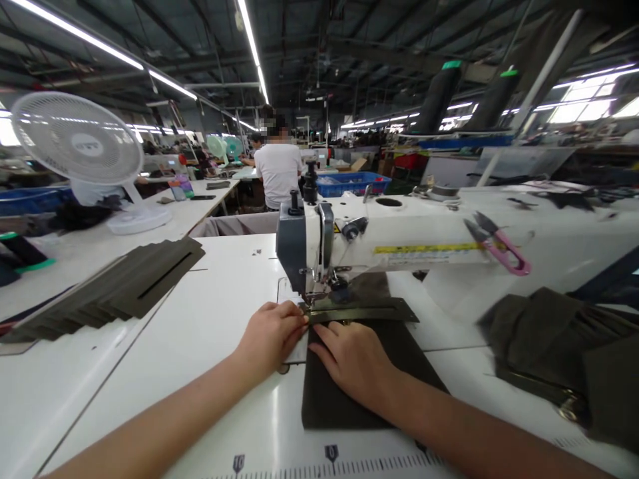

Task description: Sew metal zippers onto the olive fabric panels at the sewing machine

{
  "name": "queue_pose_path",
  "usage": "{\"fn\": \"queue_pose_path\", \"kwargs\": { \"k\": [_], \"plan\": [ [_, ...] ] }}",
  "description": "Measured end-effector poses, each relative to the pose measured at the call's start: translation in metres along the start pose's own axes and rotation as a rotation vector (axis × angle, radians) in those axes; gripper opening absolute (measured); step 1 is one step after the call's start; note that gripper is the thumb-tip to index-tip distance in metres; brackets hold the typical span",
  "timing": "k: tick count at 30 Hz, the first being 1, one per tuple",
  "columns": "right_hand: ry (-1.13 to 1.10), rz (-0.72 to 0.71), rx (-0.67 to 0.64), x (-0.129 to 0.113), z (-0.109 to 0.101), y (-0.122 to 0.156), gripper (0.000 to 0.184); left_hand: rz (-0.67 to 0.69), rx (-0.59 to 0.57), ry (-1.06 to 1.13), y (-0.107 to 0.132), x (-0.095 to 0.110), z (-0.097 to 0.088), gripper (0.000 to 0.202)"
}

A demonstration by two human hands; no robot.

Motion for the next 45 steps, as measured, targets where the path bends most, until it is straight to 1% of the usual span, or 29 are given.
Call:
{"fn": "queue_pose_path", "kwargs": {
  "k": [3,5,6,8,11,17,21,27,30,32,39,45],
  "plan": [
    [-0.010,-0.095,0.155,-0.002,-0.006,0.003,0.019,0.025,0.040,-0.113,0.004,0.005,0.004,0.019],
    [-0.023,-0.084,0.236,0.002,-0.007,0.003,0.021,0.034,0.016,-0.158,0.004,0.006,0.006,0.018],
    [-0.035,-0.069,0.242,0.005,-0.005,0.002,0.026,0.043,0.002,-0.172,0.004,0.007,0.007,0.017],
    [-0.061,-0.057,0.194,0.008,0.002,-0.001,0.033,0.065,-0.019,-0.193,0.003,0.008,0.008,0.016],
    [-0.070,-0.063,0.122,0.008,0.010,-0.002,0.037,0.087,-0.019,-0.215,0.002,0.009,0.008,0.017],
    [-0.064,-0.085,0.120,0.011,0.009,-0.007,0.038,0.085,-0.037,-0.248,-0.004,0.009,0.009,0.014],
    [-0.083,-0.102,0.135,0.014,0.011,-0.012,0.037,0.035,-0.018,-0.258,-0.009,0.004,0.011,0.018],
    [-0.123,-0.113,0.169,0.017,0.012,-0.015,0.030,0.020,0.011,-0.221,-0.009,0.001,0.012,0.019],
    [-0.199,-0.068,0.166,0.024,0.013,-0.019,0.021,0.021,0.017,-0.227,-0.008,0.001,0.012,0.020],
    [-0.225,-0.030,0.162,0.029,0.013,-0.023,0.018,0.024,0.030,-0.220,-0.007,0.001,0.011,0.019],
    [-0.160,-0.009,0.122,0.026,0.013,-0.030,0.019,0.025,0.089,-0.215,-0.005,-0.001,0.011,0.014],
    [-0.119,-0.031,0.095,0.024,0.010,-0.030,0.019,0.038,0.070,-0.238,-0.007,-0.001,0.010,0.013]
  ]
}}
Point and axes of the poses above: each hand's wrist, its own y-axis away from the middle knuckle, its own z-axis out of the palm, x = y × z, the point moved 6 cm from there along -y, towards the middle knuckle, and after that the axes turned 3 degrees about z, right-handed, at the moved point
